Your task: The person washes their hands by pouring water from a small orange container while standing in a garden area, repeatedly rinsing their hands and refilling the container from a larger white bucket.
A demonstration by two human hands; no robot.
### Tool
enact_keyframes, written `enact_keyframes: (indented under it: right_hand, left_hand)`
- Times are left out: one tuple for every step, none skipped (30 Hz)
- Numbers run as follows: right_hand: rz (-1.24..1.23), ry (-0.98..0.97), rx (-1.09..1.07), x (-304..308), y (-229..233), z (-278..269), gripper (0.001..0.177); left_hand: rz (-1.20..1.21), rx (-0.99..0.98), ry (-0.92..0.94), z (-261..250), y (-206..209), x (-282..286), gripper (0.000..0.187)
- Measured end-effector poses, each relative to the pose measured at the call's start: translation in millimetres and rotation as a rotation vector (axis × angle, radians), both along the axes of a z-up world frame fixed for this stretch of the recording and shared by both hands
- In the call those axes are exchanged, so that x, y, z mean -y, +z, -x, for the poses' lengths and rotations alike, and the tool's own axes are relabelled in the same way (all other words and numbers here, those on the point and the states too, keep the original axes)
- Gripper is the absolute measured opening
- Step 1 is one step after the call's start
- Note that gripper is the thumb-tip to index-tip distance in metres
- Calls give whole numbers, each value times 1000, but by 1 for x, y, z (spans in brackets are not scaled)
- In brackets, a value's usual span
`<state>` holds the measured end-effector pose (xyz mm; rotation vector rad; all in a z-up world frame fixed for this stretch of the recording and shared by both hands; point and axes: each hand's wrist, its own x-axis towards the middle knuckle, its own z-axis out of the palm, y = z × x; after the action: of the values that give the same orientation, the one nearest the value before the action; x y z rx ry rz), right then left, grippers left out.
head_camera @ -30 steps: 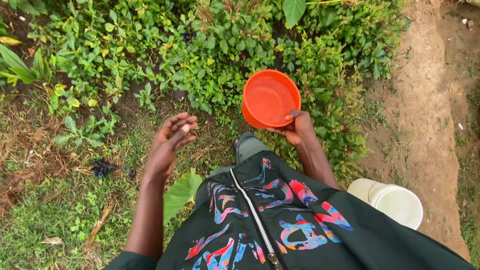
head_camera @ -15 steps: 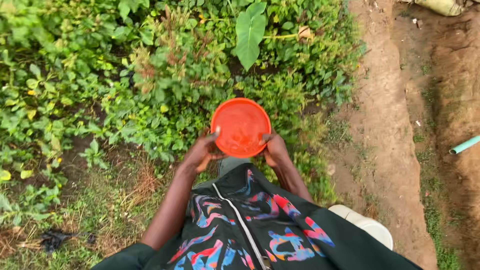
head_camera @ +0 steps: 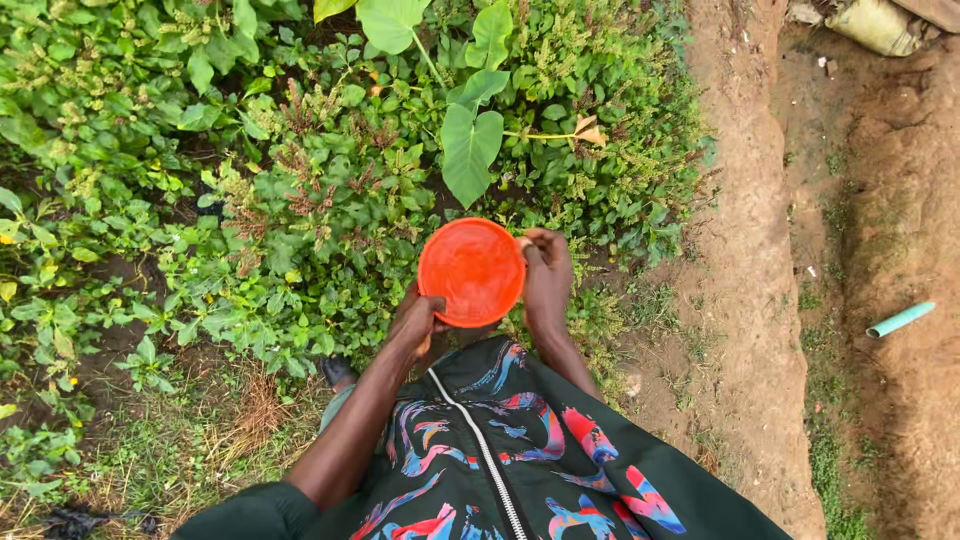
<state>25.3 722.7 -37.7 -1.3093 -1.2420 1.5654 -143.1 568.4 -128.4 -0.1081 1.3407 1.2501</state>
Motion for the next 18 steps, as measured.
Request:
enact_keyframes:
  right_hand:
    - [-60,-26,-120,3,-8,6,24]
    - [105,-22,-243,6,-22,18,22]
    - [268,-24,-363,10,-40,31,22]
    - [430,-28,-486,14,-59,39,24]
    - [592,-140,-516,15,-73,48,24]
    - [750,-270,-524,18,-79,59,26]
    - [891,-392,-529,17,-83,67,27]
    - [955,-452,-607,13,-85,70,28]
    - [1014,-513,-695,8,-84,70,29]
    - [1003,-504,-869,-1,-75,68,31]
    - [963,-454,-1041,-14,-53,64,32]
    - [881,-365,-1224,-34,-26,62,33]
    - [716,-249,-1265,-53,3,57,35]
    - [544,-149,-1250,-69,31,52,36]
    - [420,-83,-1194,-84,51,46,38]
    - [410,-63,-1127,-89,59,44,39]
    - [418,-53,-1057,-94,58,41,40]
    - [456,-57,-982,-91,46,37,42]
  left_hand:
    - [-18,-17,15,0,-6,-7,76]
    - [-36,-35,30,0,-13,-15,74]
    - [-55,-48,39,-3,-21,-20,72]
    - [-89,-25,41,-7,-28,-20,69]
    - [-128,-8,43,-8,-34,-22,66]
    - [-168,9,45,-8,-40,-23,63]
    - [-134,19,42,-10,-46,-25,61]
    - [-101,29,38,-13,-53,-27,59]
    - [-66,39,38,-17,-59,-28,57]
    - [-59,82,76,-18,-66,-32,56]
    - [-53,128,116,-20,-72,-37,55]
    - [-47,173,156,-22,-76,-41,54]
    - [-25,158,147,-22,-77,-46,54]
    - [-3,143,139,-22,-77,-52,54]
    - [22,131,126,-22,-75,-54,54]
    - [-6,110,117,-20,-73,-53,54]
    - [-39,89,102,-17,-69,-55,55]
    - [-72,68,88,-17,-66,-56,56]
